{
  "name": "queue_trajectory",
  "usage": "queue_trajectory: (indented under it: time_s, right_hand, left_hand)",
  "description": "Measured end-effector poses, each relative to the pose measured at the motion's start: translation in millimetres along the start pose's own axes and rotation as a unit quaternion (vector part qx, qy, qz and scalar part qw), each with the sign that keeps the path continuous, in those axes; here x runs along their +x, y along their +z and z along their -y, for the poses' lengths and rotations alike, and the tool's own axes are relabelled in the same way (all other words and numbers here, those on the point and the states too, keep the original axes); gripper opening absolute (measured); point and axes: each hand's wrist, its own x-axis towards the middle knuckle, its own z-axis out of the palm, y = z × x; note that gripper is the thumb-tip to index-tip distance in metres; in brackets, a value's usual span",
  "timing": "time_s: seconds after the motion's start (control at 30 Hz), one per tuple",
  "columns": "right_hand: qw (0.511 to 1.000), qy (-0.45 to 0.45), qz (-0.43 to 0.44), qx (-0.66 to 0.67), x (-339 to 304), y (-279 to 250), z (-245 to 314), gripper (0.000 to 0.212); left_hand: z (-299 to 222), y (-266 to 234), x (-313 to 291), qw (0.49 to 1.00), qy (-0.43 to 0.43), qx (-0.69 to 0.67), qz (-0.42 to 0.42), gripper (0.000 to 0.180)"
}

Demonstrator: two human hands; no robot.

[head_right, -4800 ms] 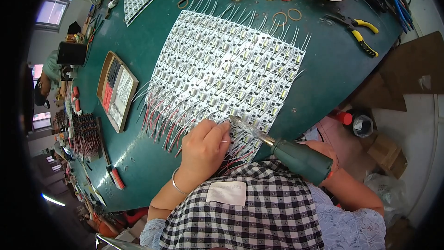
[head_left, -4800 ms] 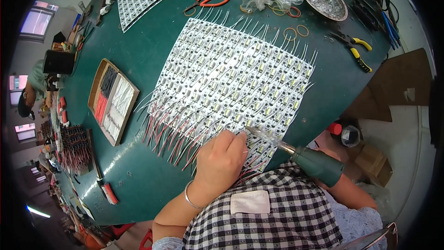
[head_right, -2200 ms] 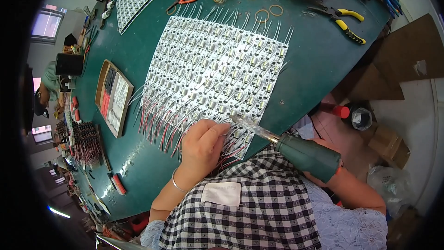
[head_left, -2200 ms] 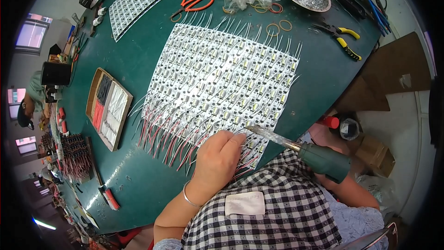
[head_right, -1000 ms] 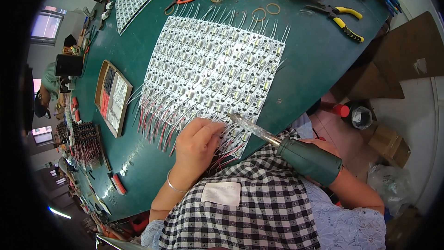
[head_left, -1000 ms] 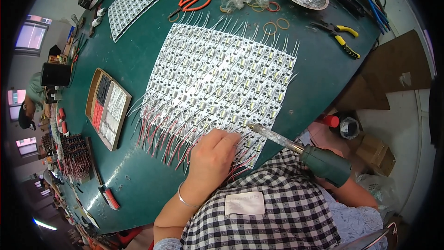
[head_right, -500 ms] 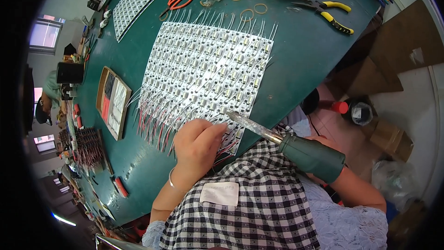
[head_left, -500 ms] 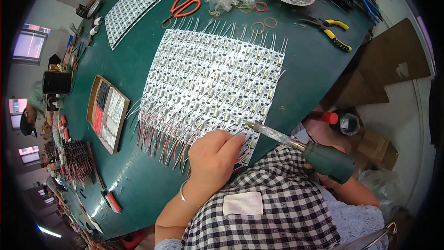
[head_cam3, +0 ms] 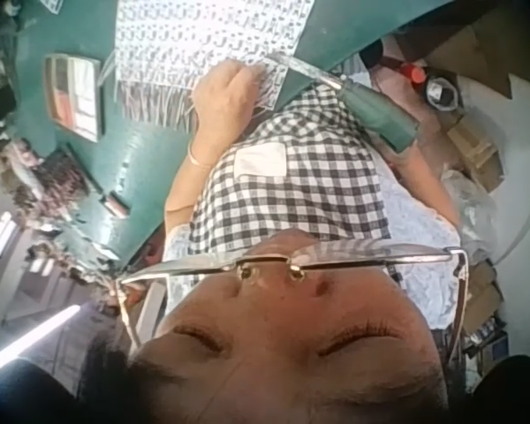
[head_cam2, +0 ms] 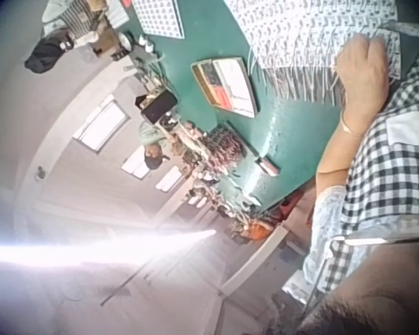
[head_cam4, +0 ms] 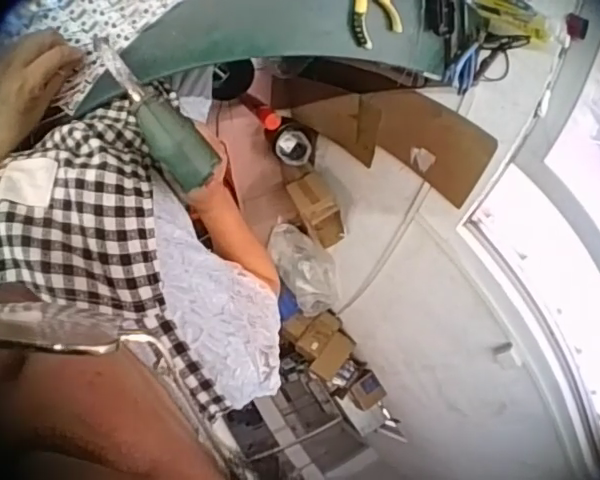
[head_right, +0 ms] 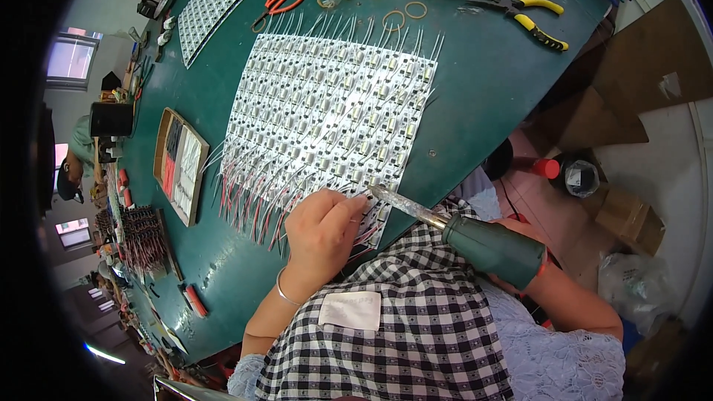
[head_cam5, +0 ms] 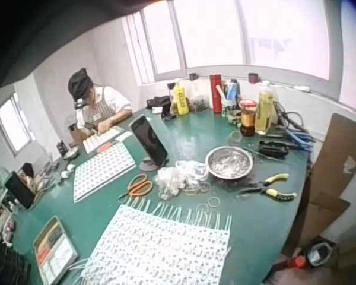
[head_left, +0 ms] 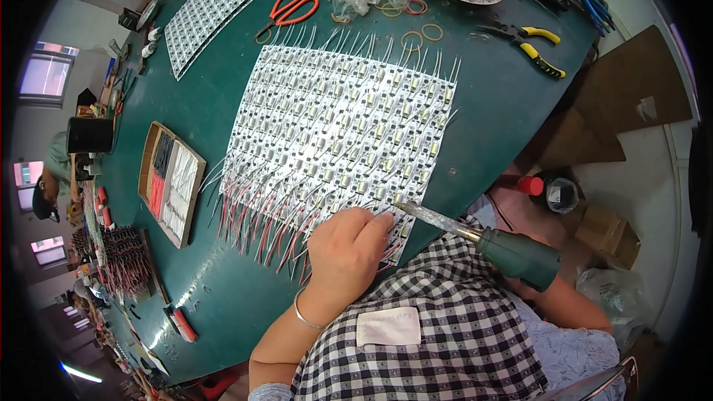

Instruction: The person solders wires onto a circuit board panel using a soldering iron, repeatedly picking up wires from a box and attaching them to the board.

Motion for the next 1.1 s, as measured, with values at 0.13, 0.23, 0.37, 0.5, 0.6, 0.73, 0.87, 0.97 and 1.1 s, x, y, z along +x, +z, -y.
queue_trajectory:
  time_s: [0.13, 0.23, 0.37, 0.5, 0.6, 0.73, 0.87, 0.97, 1.1]
  right_hand:
    - [1.0, 0.011, 0.006, 0.003, 2, 0, 1, 0.042]
    - [1.0, 0.014, 0.006, 0.011, 1, 1, -1, 0.041]
    - [0.997, 0.034, 0.006, 0.065, -4, 3, -7, 0.041]
    - [1.0, -0.008, 0.001, -0.011, -9, 2, -25, 0.041]
    - [0.961, -0.151, 0.003, -0.23, -11, 0, -35, 0.04]
    - [0.967, -0.146, 0.05, -0.204, 2, -2, -18, 0.036]
    - [0.998, 0.038, -0.017, -0.041, 2, 3, 4, 0.04]
    - [0.998, 0.038, -0.057, -0.014, 4, 5, 6, 0.031]
    - [0.996, 0.052, -0.074, 0.003, 4, 8, 8, 0.031]
  left_hand:
    - [1, 0, 0, 1.0, -0.002, -0.011, 0.005, 0.019]
    - [1, 1, 0, 1.0, -0.005, -0.01, 0.002, 0.018]
    - [0, 1, 0, 1.0, -0.013, -0.015, 0.002, 0.017]
    - [-2, 0, 1, 1.0, -0.019, -0.015, 0.007, 0.016]
    - [-3, 0, 2, 0.999, -0.029, -0.02, 0.016, 0.016]
    - [-2, 1, 0, 0.999, -0.036, -0.021, 0.016, 0.016]
    - [-3, 0, 1, 0.999, -0.037, -0.024, 0.015, 0.016]
    - [-2, 0, 1, 0.999, -0.037, -0.025, 0.018, 0.016]
    - [-2, 0, 1, 0.999, -0.039, -0.024, 0.021, 0.016]
